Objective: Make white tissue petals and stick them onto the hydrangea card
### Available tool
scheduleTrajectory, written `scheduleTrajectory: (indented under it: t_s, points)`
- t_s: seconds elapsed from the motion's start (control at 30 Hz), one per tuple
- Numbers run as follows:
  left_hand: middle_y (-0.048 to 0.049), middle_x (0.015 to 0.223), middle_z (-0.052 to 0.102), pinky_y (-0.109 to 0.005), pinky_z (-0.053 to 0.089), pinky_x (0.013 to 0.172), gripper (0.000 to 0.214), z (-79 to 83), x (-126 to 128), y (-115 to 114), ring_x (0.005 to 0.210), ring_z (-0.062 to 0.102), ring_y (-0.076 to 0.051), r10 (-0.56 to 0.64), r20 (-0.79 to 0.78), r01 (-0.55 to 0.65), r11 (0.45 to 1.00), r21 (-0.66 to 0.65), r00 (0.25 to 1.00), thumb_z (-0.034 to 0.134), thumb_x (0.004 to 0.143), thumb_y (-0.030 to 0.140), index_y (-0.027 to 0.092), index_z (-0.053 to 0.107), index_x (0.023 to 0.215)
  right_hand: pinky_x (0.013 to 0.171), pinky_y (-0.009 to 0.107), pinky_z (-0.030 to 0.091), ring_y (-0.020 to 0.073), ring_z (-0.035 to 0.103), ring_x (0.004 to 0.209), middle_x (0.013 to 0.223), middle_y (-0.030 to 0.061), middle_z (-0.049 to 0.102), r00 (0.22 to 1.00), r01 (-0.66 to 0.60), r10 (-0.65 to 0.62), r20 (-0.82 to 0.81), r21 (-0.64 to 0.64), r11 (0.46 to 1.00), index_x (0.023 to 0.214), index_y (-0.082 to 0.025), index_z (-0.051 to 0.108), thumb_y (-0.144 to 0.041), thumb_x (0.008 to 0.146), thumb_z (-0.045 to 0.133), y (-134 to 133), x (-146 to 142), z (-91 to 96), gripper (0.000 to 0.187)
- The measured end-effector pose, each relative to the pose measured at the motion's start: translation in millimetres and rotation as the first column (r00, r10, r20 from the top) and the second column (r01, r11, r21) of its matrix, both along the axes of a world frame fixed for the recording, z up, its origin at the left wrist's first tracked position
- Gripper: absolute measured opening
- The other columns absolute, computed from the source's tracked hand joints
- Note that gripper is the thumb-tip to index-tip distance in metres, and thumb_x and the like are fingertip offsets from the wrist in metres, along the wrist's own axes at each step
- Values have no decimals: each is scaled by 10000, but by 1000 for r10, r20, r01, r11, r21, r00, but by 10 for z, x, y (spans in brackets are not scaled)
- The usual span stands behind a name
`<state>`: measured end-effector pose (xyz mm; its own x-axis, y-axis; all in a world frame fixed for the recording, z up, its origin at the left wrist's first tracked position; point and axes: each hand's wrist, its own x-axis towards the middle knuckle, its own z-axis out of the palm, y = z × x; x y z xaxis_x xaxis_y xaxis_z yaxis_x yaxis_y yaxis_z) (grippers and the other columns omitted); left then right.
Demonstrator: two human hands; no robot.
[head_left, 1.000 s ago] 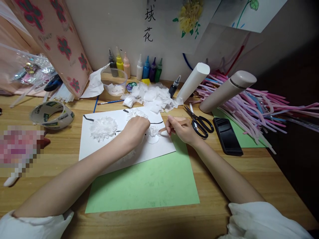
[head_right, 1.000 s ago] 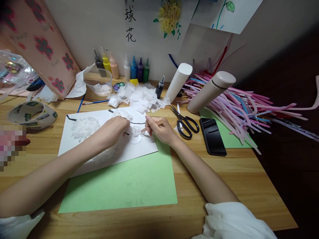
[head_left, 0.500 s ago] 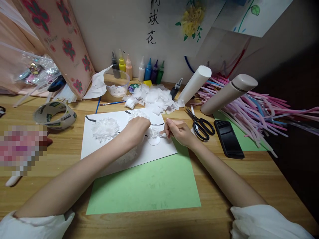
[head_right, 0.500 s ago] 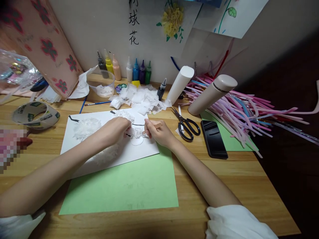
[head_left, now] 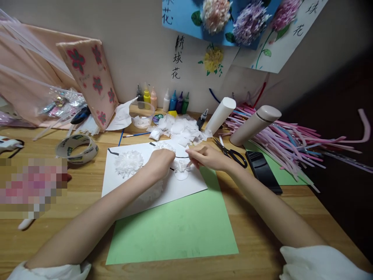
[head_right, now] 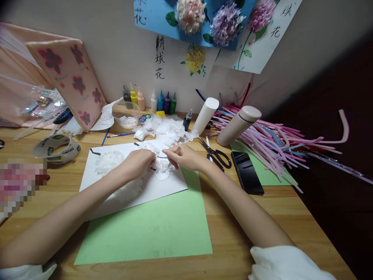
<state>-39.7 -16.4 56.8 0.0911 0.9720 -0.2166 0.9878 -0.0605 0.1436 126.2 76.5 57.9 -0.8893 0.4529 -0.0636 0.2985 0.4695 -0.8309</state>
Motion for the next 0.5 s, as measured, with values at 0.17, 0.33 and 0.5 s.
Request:
scheduleTrajectory:
  t_s: [0.17,0.33,0.5]
  points:
    - [-172,897,670,-324,459,714,219,40,98,-38,908,625,-285,3,-51,-5,999,-41,999,488,718,18,94,659,832,394,242,395,130,553,421,600,25,671,900,341,-390,-197,-238,909,682,-197,543,-535,869,408,110,259,-147,409]
    - [-180,877,673,-328,464,709,222,25,95,-31,902,630,-296,18,-54,-20,999,-45,998,500,692,-2,83,664,815,825,417,490,251,624,993,1022,68,675,927,321,-246,-282,258,911,871,-232,578,-315,879,480,184,180,-387,129]
    - [-123,890,678,-294,450,683,214,-16,28,-22,889,627,-263,31,-6,-31,999,-37,1000,530,682,27,121,652,830,765,425,496,281,608,992,919,75,669,951,271,-122,-286,571,775,784,-222,570,-155,813,523,269,-67,-640,88]
